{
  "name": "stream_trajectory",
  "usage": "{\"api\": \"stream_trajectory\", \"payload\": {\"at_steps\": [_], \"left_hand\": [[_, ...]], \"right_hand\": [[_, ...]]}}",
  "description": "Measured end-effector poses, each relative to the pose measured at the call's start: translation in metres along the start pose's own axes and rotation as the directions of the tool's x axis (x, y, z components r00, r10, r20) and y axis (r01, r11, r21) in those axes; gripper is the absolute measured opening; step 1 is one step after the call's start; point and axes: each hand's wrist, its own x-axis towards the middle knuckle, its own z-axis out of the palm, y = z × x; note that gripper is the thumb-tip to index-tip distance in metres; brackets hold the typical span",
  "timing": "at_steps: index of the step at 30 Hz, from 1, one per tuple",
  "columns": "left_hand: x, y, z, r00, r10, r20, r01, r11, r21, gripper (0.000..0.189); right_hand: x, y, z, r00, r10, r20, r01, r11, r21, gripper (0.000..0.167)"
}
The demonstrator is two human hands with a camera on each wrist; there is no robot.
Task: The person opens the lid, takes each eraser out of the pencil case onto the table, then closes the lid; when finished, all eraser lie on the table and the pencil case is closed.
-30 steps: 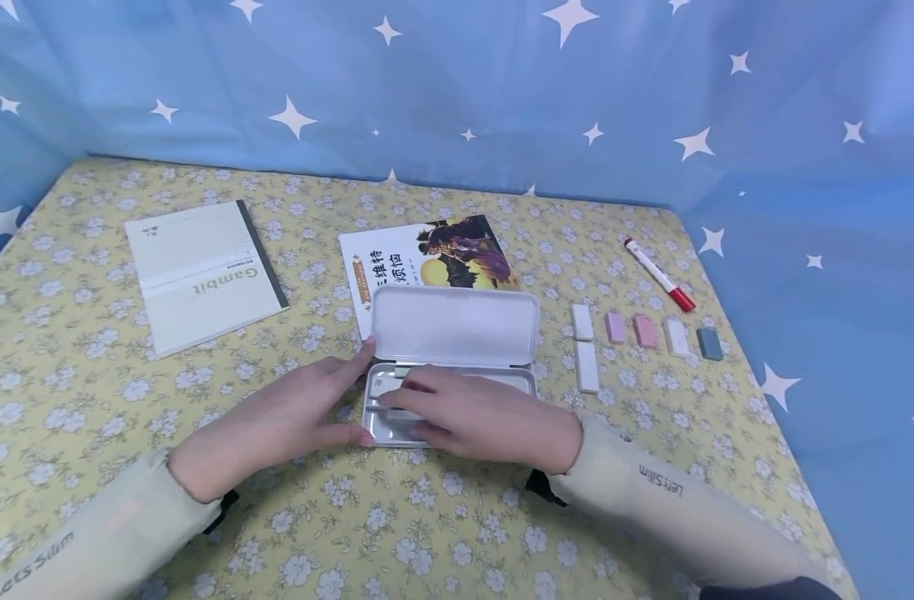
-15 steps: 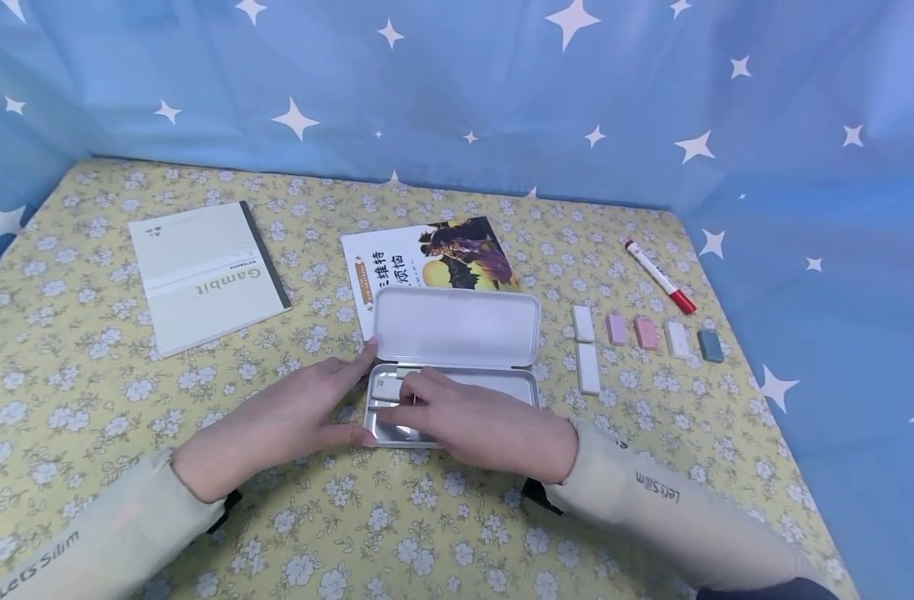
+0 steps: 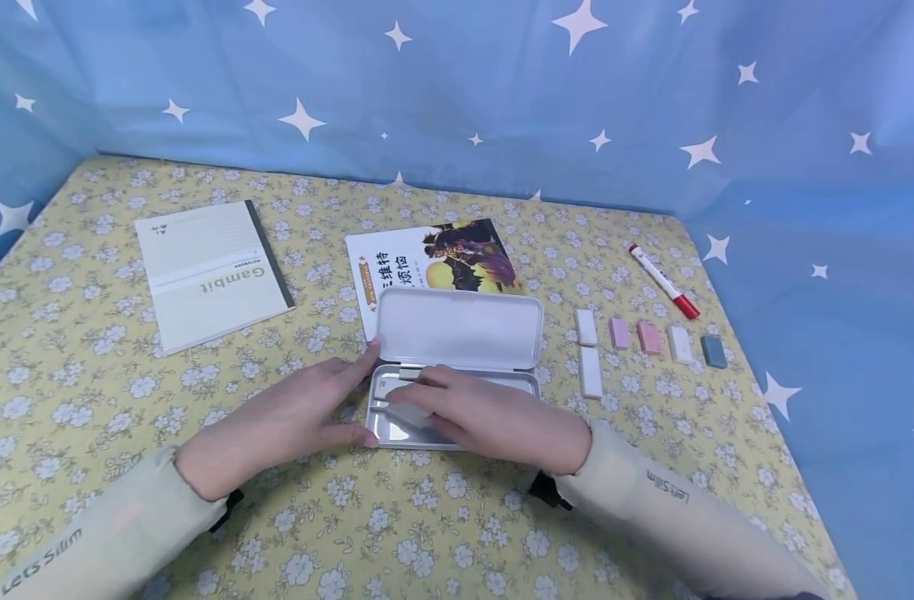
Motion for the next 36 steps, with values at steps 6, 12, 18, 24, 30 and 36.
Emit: {"api": "stream_trajectory", "payload": {"at_steps": [6, 12, 18, 24, 30, 36], "left_hand": [[-0.002, 0.001, 0.0, 1.0, -0.023, 0.007, 0.023, 1.0, 0.006, 0.108], [-0.001, 0.002, 0.0, 1.0, -0.03, 0.01, 0.03, 0.999, 0.015, 0.11], [0.001, 0.002, 0.001, 0.999, -0.031, 0.022, 0.031, 1.0, 0.005, 0.111], [0.001, 0.001, 0.001, 0.999, -0.036, 0.027, 0.036, 0.999, 0.014, 0.111], [0.003, 0.001, 0.001, 0.997, -0.059, 0.042, 0.058, 0.998, 0.01, 0.112], [0.003, 0.001, 0.001, 0.997, -0.066, 0.04, 0.066, 0.998, 0.014, 0.113]], "right_hand": [[-0.011, 0.006, -0.006, 0.997, 0.079, 0.014, -0.08, 0.98, 0.183, 0.046], [-0.042, 0.021, -0.012, 0.986, 0.161, -0.046, -0.138, 0.935, 0.326, 0.05], [-0.076, 0.039, -0.017, 0.956, 0.257, -0.141, -0.186, 0.903, 0.387, 0.048], [-0.1, 0.049, -0.02, 0.917, 0.354, -0.186, -0.255, 0.876, 0.41, 0.045], [-0.121, 0.058, -0.021, 0.883, 0.405, -0.237, -0.293, 0.871, 0.394, 0.045], [-0.144, 0.068, -0.022, 0.829, 0.461, -0.317, -0.34, 0.865, 0.369, 0.05]]}}
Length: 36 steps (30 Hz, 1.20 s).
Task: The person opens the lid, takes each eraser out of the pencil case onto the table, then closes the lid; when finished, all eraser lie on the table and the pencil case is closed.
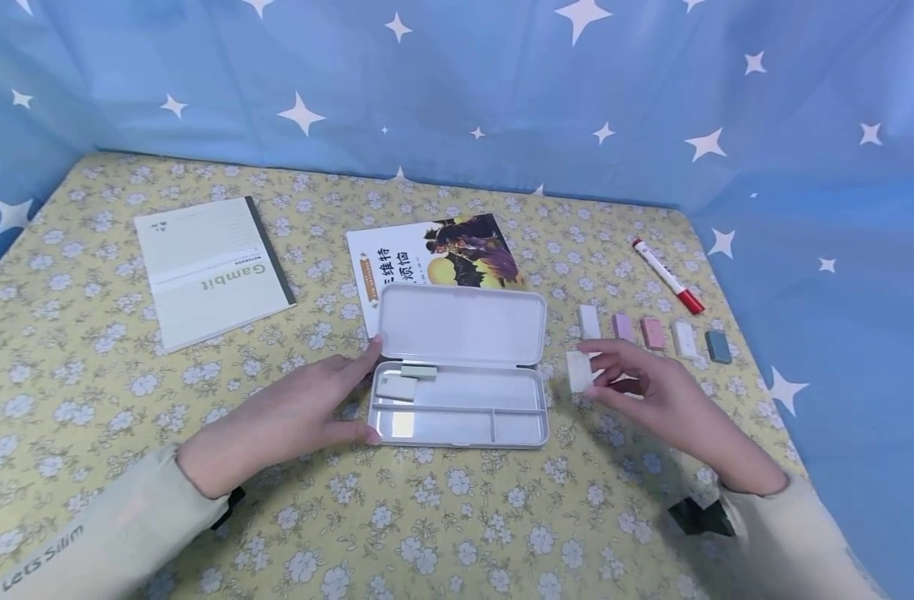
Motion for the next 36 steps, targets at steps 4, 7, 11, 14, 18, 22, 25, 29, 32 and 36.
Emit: {"api": "stream_trajectory", "payload": {"at_steps": [4, 7, 11, 14, 18, 22, 25, 29, 32, 36], "left_hand": [[-0.001, 0.001, -0.001, 1.0, -0.002, -0.001, 0.002, 1.0, -0.002, 0.112], [-0.001, 0.001, -0.001, 1.0, 0.009, -0.001, -0.009, 1.0, -0.001, 0.111], [0.001, 0.0, -0.002, 1.0, 0.022, 0.008, -0.021, 1.0, -0.018, 0.109], [0.002, 0.001, -0.001, 1.0, 0.01, 0.018, -0.009, 1.0, -0.028, 0.11], [0.0, 0.001, -0.002, 1.0, -0.005, 0.016, 0.005, 1.0, -0.025, 0.111], [-0.001, 0.001, -0.003, 1.0, -0.014, 0.02, 0.015, 0.999, -0.028, 0.11], [0.0, 0.001, -0.002, 1.0, -0.019, 0.024, 0.019, 1.0, -0.025, 0.111], [0.001, 0.0, -0.002, 1.0, -0.005, 0.016, 0.006, 1.0, -0.019, 0.112], [0.001, 0.0, -0.002, 1.0, -0.002, 0.01, 0.002, 1.0, -0.024, 0.112], [0.0, 0.001, -0.002, 1.0, -0.009, 0.012, 0.009, 1.0, -0.029, 0.113]], "right_hand": [[-0.009, 0.011, -0.008, 0.998, 0.034, -0.048, -0.034, 0.999, -0.002, 0.052], [-0.015, 0.021, -0.012, 0.995, 0.067, -0.07, -0.067, 0.998, -0.002, 0.053], [-0.022, 0.036, -0.017, 0.99, 0.106, -0.094, -0.109, 0.994, -0.032, 0.052], [-0.026, 0.047, -0.019, 0.989, 0.118, -0.093, -0.123, 0.991, -0.056, 0.05], [-0.028, 0.06, -0.02, 0.99, 0.116, -0.077, -0.12, 0.991, -0.058, 0.049], [-0.028, 0.067, -0.02, 0.991, 0.123, -0.055, -0.126, 0.99, -0.057, 0.049], [-0.029, 0.071, -0.021, 0.991, 0.131, -0.034, -0.133, 0.989, -0.057, 0.049], [-0.029, 0.073, -0.021, 0.99, 0.138, -0.024, -0.139, 0.988, -0.062, 0.049], [-0.03, 0.075, -0.022, 0.989, 0.148, -0.02, -0.149, 0.987, -0.063, 0.049], [-0.03, 0.076, -0.022, 0.986, 0.164, -0.01, -0.164, 0.984, -0.07, 0.048]]}}
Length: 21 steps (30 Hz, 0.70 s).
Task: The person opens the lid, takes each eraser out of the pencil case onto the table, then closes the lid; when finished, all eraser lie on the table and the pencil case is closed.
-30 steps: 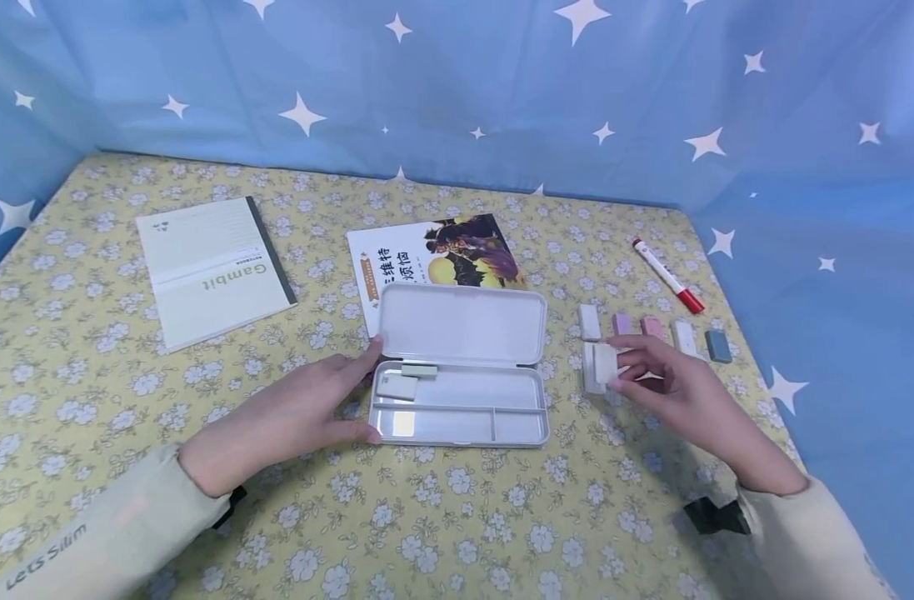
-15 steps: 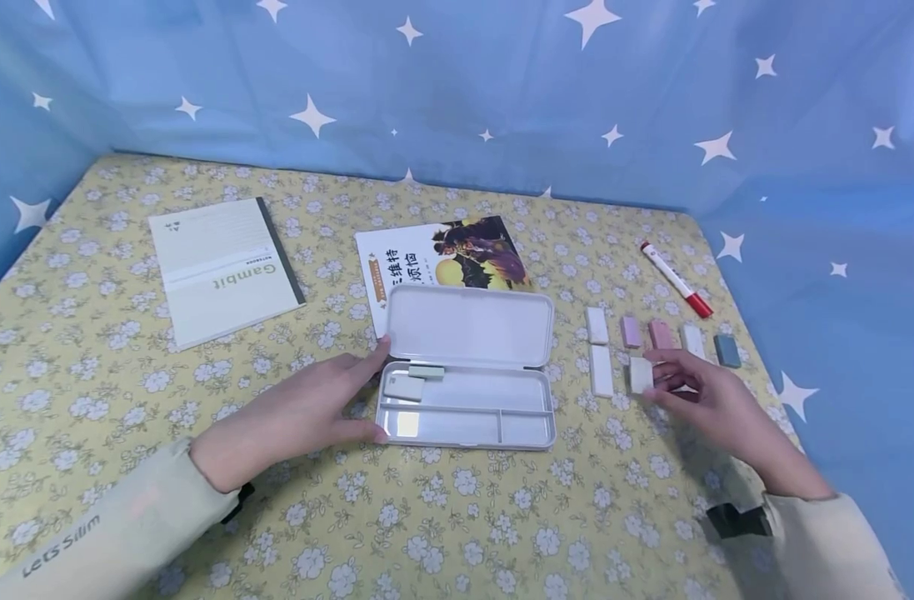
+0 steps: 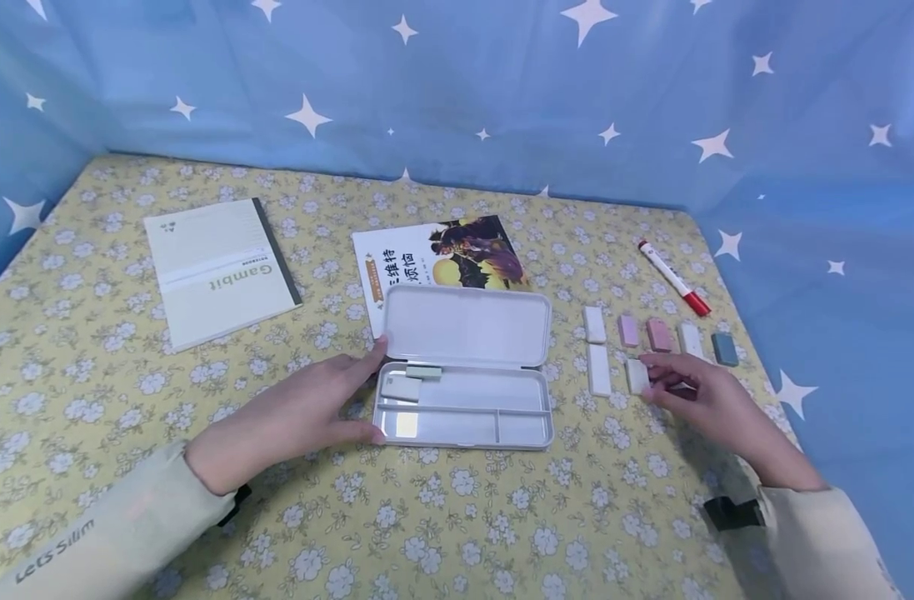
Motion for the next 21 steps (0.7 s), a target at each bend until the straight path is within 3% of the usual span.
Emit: {"api": "stream_trajectory", "payload": {"at_steps": [21], "left_hand": [[-0.0009, -0.0017, 0.0006, 1.0, 0.006, 0.001, -0.006, 1.0, -0.009, 0.11]], "right_hand": [[0.0055, 0.0001, -0.0015, 0.998, 0.047, 0.045, -0.045, 0.998, -0.047, 0.049]]}}
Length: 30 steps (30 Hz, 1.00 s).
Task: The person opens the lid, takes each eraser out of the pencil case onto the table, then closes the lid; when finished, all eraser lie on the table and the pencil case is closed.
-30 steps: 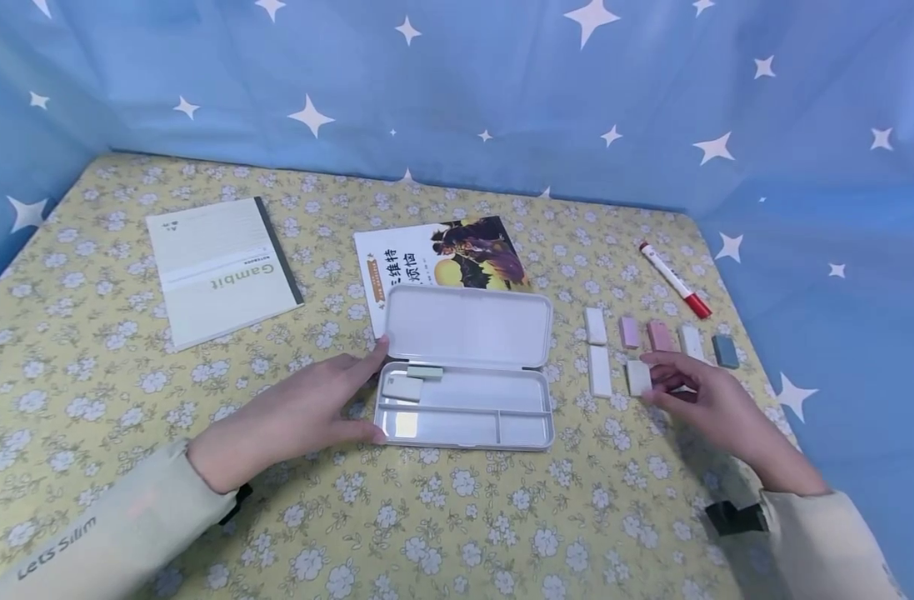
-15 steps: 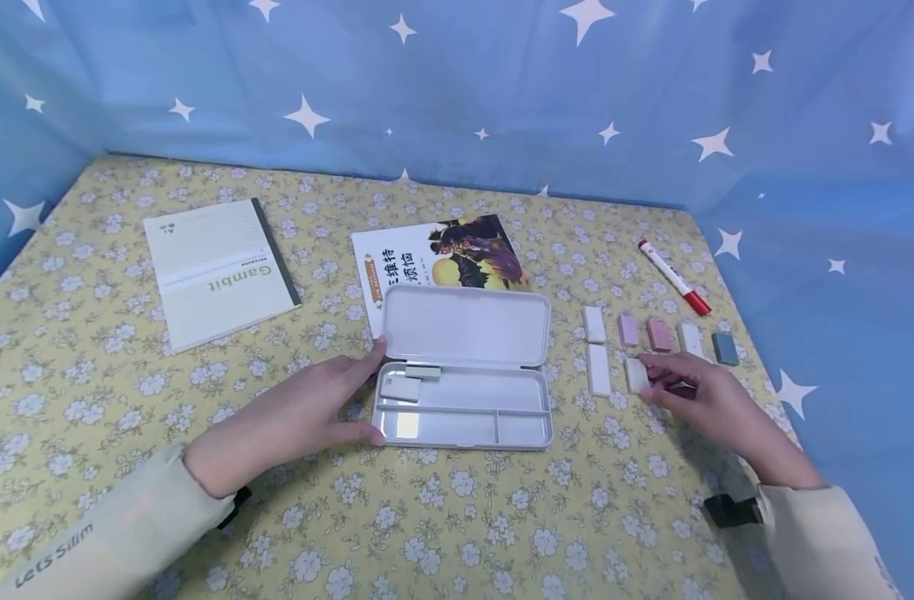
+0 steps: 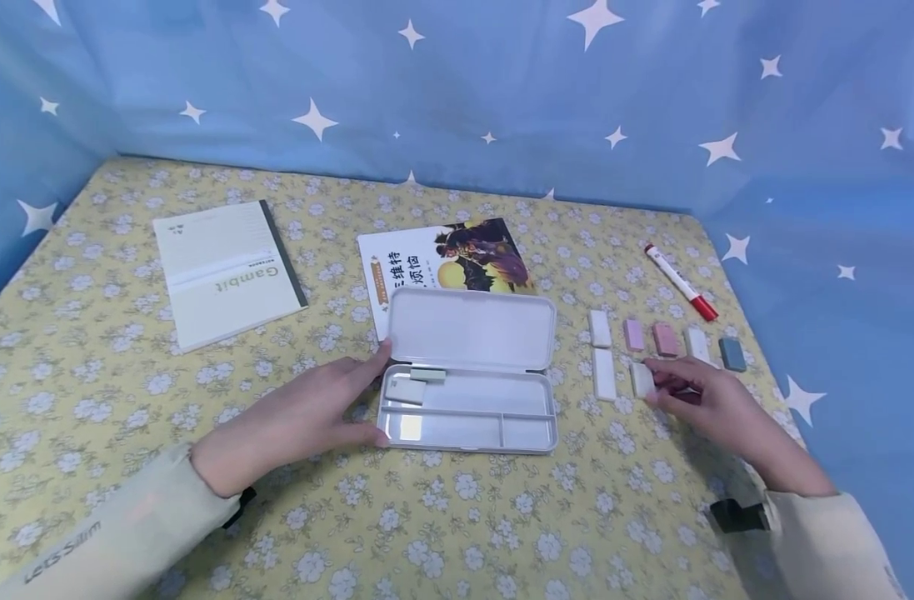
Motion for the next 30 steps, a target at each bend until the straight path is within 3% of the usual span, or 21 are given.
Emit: {"api": "stream_trajectory", "payload": {"at_steps": [5, 13, 18, 20, 24, 26, 30], "left_hand": [[0.001, 0.001, 0.0, 1.0, -0.014, 0.012, 0.014, 1.0, 0.01, 0.111], [0.003, 0.003, -0.001, 1.0, -0.028, 0.015, 0.027, 1.0, 0.005, 0.114], [0.004, 0.003, 0.0, 1.0, -0.027, 0.011, 0.027, 1.0, 0.009, 0.114], [0.003, 0.003, 0.0, 0.999, -0.03, 0.009, 0.03, 1.0, 0.008, 0.114], [0.003, 0.002, 0.0, 0.999, -0.033, 0.001, 0.033, 0.999, 0.002, 0.113], [0.002, 0.002, 0.001, 1.0, -0.029, -0.003, 0.029, 1.0, 0.0, 0.113], [0.002, 0.002, 0.001, 1.0, -0.027, -0.004, 0.027, 1.0, 0.002, 0.114]], "right_hand": [[-0.003, -0.001, -0.001, 1.0, -0.017, 0.006, 0.017, 1.0, -0.023, 0.051], [0.007, -0.015, -0.021, 0.999, 0.04, 0.034, -0.036, 0.992, -0.119, 0.05], [0.02, -0.048, -0.018, 0.997, -0.078, -0.014, 0.073, 0.975, -0.209, 0.042], [0.027, -0.065, -0.011, 0.982, -0.18, -0.053, 0.163, 0.958, -0.234, 0.036], [0.042, -0.096, 0.005, 0.912, -0.403, -0.074, 0.374, 0.892, -0.253, 0.032], [0.049, -0.11, 0.012, 0.885, -0.465, -0.029, 0.446, 0.864, -0.232, 0.033], [0.063, -0.137, 0.031, 0.865, -0.49, 0.11, 0.502, 0.84, -0.205, 0.034]]}}
